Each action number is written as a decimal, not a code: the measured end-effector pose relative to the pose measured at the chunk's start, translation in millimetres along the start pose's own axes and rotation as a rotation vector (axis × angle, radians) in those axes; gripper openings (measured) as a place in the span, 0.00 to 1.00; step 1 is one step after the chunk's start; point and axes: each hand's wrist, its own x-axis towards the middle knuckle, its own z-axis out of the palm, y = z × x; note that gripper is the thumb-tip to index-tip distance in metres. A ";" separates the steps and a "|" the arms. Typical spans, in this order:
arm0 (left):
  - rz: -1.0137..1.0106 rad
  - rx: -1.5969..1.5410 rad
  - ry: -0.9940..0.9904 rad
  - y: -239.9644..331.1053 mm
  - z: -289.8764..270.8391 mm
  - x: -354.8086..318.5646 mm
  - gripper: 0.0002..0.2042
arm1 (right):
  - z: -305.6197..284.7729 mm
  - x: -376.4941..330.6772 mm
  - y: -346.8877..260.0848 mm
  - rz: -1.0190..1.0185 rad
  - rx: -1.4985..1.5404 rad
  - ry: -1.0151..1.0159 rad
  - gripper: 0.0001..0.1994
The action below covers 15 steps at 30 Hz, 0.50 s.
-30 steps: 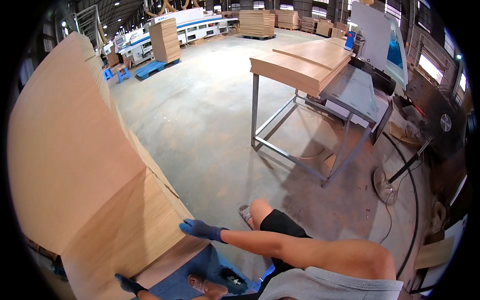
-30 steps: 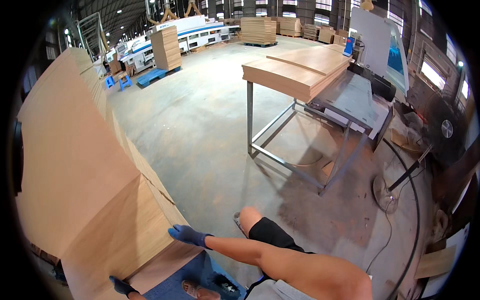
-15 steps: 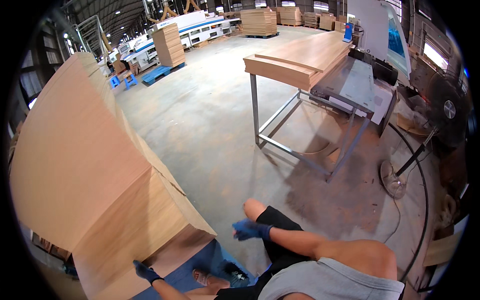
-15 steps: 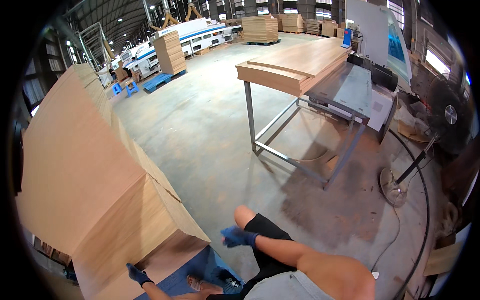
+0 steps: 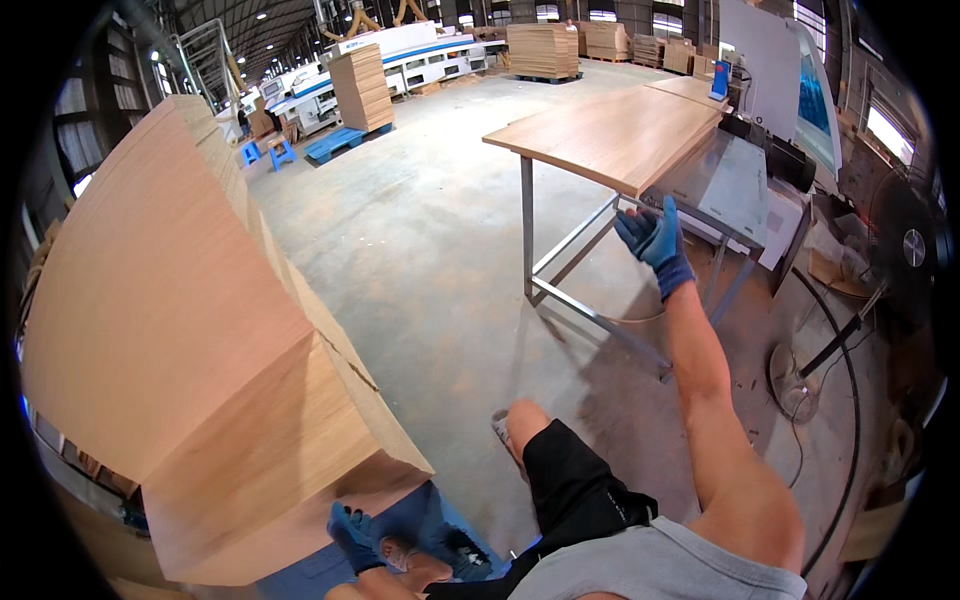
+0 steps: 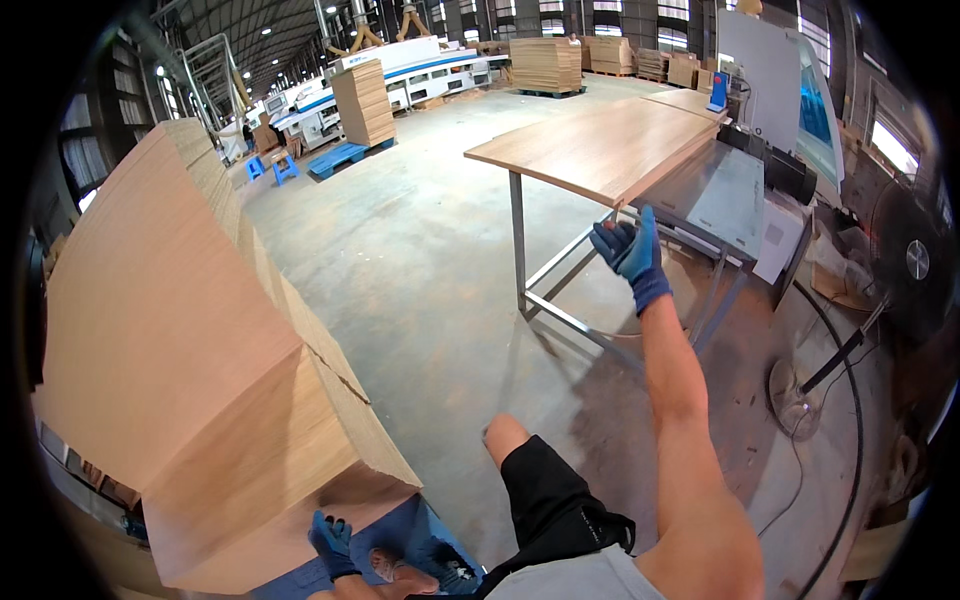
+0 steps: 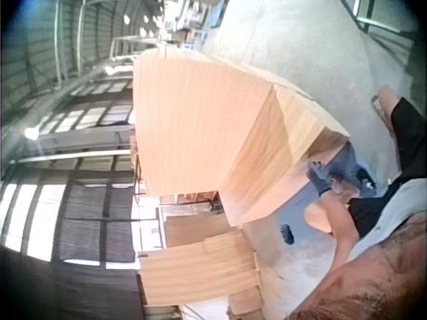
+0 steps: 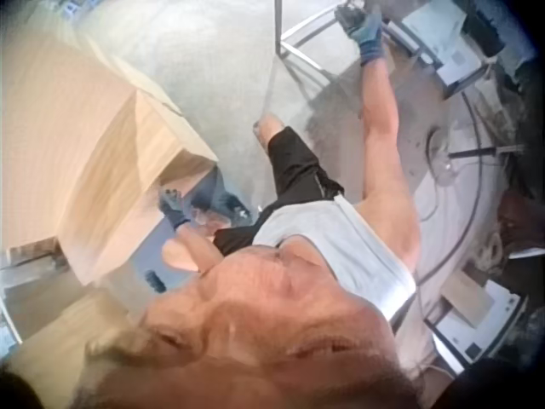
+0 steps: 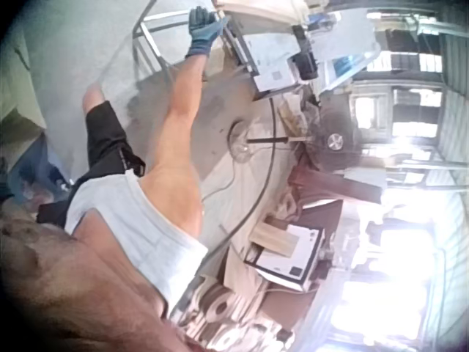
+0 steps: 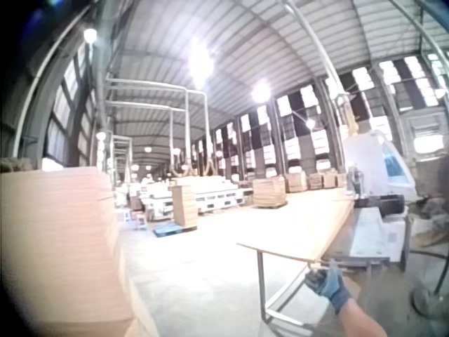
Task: The person picks up wooden boards from a table one at a time and stacks them onto a pile.
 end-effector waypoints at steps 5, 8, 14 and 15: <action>0.017 0.208 -0.306 -31.2 52.1 -47.2 0.10 | 52.7 12.7 12.6 -0.065 -0.181 -0.071 0.24; 0.029 0.200 -0.482 -46.3 84.2 -84.9 0.10 | 47.5 1.3 39.2 -0.175 -0.266 -0.099 0.12; 0.128 0.118 -0.836 -6.0 191.3 -194.6 0.24 | 83.7 -175.2 127.2 -0.181 -0.704 -0.314 0.17; 0.197 0.068 -0.889 9.9 207.0 -222.0 0.25 | 97.3 -214.8 126.8 0.123 -0.579 -0.357 0.16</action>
